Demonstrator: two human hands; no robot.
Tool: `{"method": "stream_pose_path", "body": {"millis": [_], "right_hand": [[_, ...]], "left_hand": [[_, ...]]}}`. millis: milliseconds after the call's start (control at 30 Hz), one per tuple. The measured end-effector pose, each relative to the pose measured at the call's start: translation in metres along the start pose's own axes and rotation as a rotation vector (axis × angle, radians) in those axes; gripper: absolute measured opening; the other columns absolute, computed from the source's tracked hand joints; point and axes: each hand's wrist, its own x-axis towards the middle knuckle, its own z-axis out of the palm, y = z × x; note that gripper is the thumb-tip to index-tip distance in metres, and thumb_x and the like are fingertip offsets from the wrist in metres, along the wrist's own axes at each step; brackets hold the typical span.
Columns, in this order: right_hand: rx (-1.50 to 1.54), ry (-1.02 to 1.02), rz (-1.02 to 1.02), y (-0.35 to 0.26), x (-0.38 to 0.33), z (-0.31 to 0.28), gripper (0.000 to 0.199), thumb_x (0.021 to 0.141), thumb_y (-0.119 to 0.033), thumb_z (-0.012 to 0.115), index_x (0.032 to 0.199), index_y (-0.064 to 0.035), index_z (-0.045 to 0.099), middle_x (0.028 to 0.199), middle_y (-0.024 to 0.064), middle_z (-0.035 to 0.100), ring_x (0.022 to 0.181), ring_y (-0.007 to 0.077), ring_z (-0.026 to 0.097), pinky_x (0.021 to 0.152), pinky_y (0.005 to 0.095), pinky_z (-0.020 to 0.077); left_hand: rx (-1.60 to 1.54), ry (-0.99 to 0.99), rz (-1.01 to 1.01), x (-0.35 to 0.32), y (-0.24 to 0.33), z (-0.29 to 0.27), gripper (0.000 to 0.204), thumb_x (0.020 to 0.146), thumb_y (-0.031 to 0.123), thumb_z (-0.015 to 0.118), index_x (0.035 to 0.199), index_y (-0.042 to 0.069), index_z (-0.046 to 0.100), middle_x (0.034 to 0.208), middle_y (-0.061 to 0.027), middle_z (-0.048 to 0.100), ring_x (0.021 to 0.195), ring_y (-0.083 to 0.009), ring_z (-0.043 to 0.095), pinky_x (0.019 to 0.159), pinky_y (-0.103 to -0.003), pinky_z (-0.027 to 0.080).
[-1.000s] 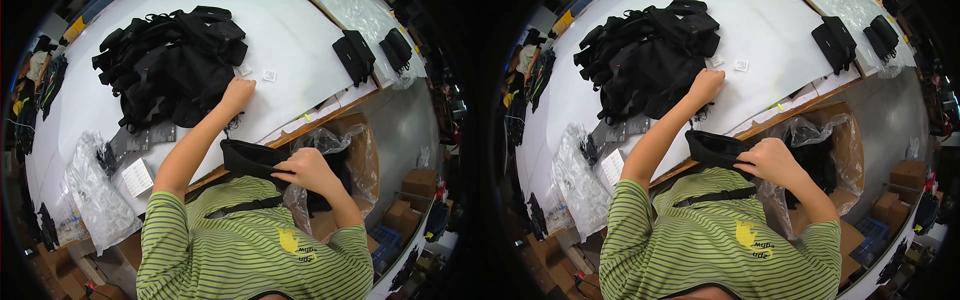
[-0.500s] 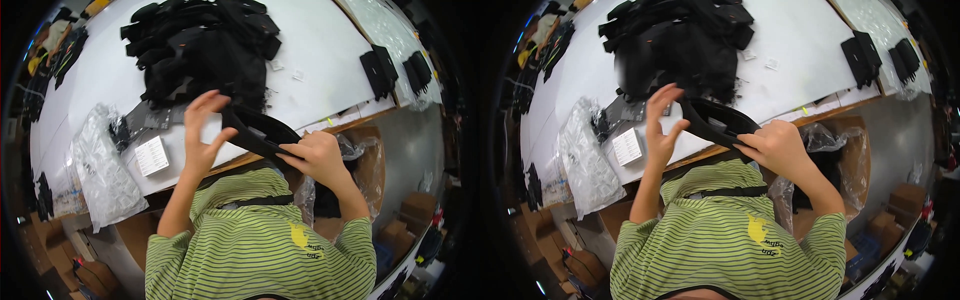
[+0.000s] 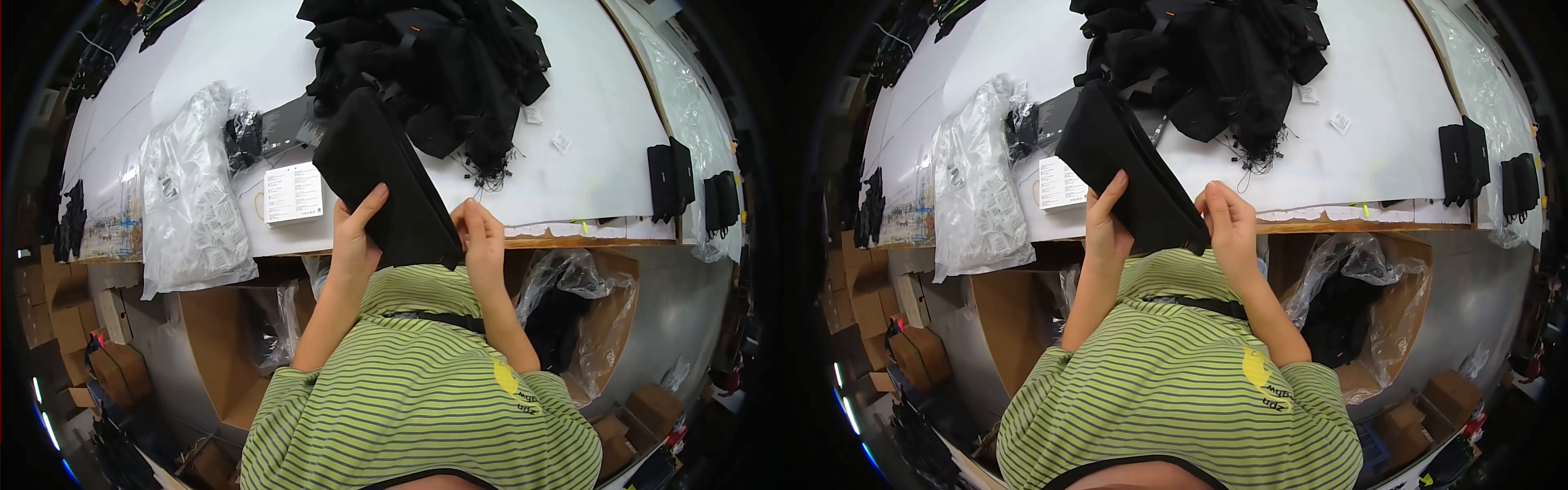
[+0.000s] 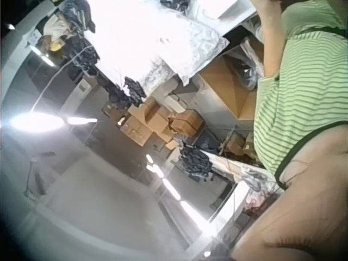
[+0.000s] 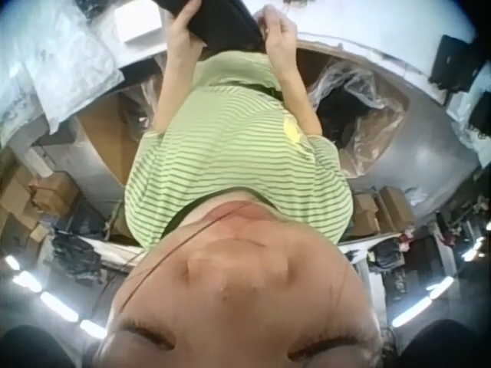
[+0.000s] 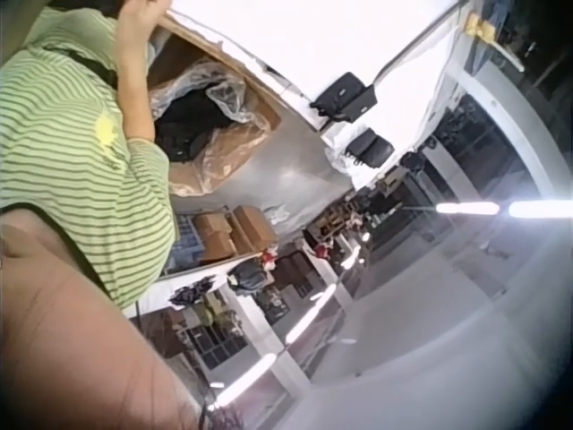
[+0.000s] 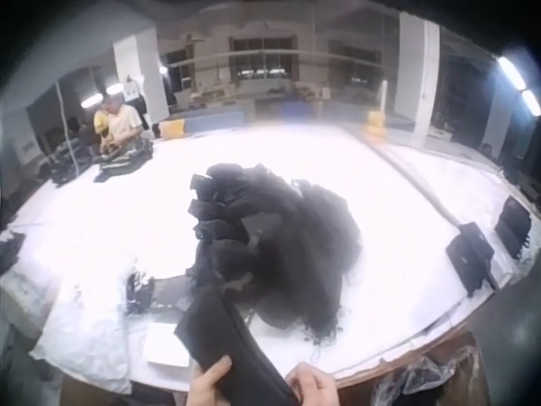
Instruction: Attaching labels and tags to small black pouches in a production environment.
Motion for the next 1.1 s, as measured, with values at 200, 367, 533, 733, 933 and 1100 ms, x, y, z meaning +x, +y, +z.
{"method": "stream_pose_path", "body": {"millis": [200, 367, 533, 733, 933, 1100], "right_hand": [[0.099, 0.002, -0.178, -0.019, 0.032, 0.001, 0.032, 0.092, -0.014, 0.056, 0.119, 0.0035, 0.056, 0.103, 0.0074, 0.063, 0.087, 0.0103, 0.057, 0.075, 0.0235, 0.0448], [-0.194, 0.203, -0.475, -0.028, 0.047, -0.004, 0.015, 0.084, -0.009, 0.066, 0.097, -0.0023, 0.067, 0.089, 0.0019, 0.064, 0.077, 0.0088, 0.057, 0.069, 0.0203, 0.0428], [-0.303, 0.238, -0.422, -0.025, 0.043, -0.001, 0.007, 0.080, -0.007, 0.069, 0.086, -0.0039, 0.066, 0.083, 0.0008, 0.063, 0.073, 0.0082, 0.056, 0.064, 0.0202, 0.0407], [-0.345, 0.308, -0.426, -0.038, 0.042, -0.007, 0.008, 0.082, -0.010, 0.068, 0.085, -0.0028, 0.065, 0.075, -0.0003, 0.063, 0.067, 0.0056, 0.055, 0.059, 0.0195, 0.0407], [-0.198, 0.082, -0.252, -0.043, 0.034, 0.008, 0.007, 0.083, -0.008, 0.066, 0.086, -0.0024, 0.063, 0.073, -0.0004, 0.061, 0.056, 0.0048, 0.054, 0.053, 0.0184, 0.0427], [-0.395, 0.029, -0.444, -0.045, 0.028, 0.015, 0.007, 0.079, -0.006, 0.067, 0.083, -0.0027, 0.063, 0.079, 0.0012, 0.059, 0.061, 0.0076, 0.055, 0.051, 0.0196, 0.0398]], "left_hand": [[0.288, -0.153, -0.283, -0.009, 0.007, -0.005, 0.031, 0.075, 0.014, 0.072, 0.097, -0.005, 0.061, 0.084, -0.0096, 0.066, 0.070, -0.0143, 0.064, 0.064, -0.024, 0.052], [0.354, -0.176, -0.359, -0.011, 0.002, -0.003, 0.030, 0.076, 0.015, 0.071, 0.095, -0.005, 0.060, 0.082, -0.0097, 0.065, 0.067, -0.0135, 0.063, 0.062, -0.024, 0.051], [0.325, -0.098, -0.345, -0.010, -0.001, 0.000, 0.029, 0.076, 0.016, 0.070, 0.095, -0.004, 0.061, 0.082, -0.0087, 0.065, 0.066, -0.0131, 0.063, 0.062, -0.023, 0.051], [0.398, -0.257, -0.403, -0.006, 0.008, -0.003, 0.034, 0.075, 0.015, 0.073, 0.099, -0.005, 0.061, 0.086, -0.0089, 0.065, 0.075, -0.0139, 0.063, 0.069, -0.025, 0.051], [0.285, -0.234, -0.360, -0.003, -0.003, -0.011, 0.042, 0.075, 0.019, 0.074, 0.107, -0.004, 0.057, 0.091, -0.0090, 0.064, 0.078, -0.0147, 0.063, 0.069, -0.025, 0.052], [0.315, -0.173, -0.364, -0.001, 0.003, -0.015, 0.041, 0.078, 0.020, 0.072, 0.109, -0.001, 0.056, 0.093, -0.0079, 0.064, 0.078, -0.0136, 0.063, 0.067, -0.025, 0.052]]}}
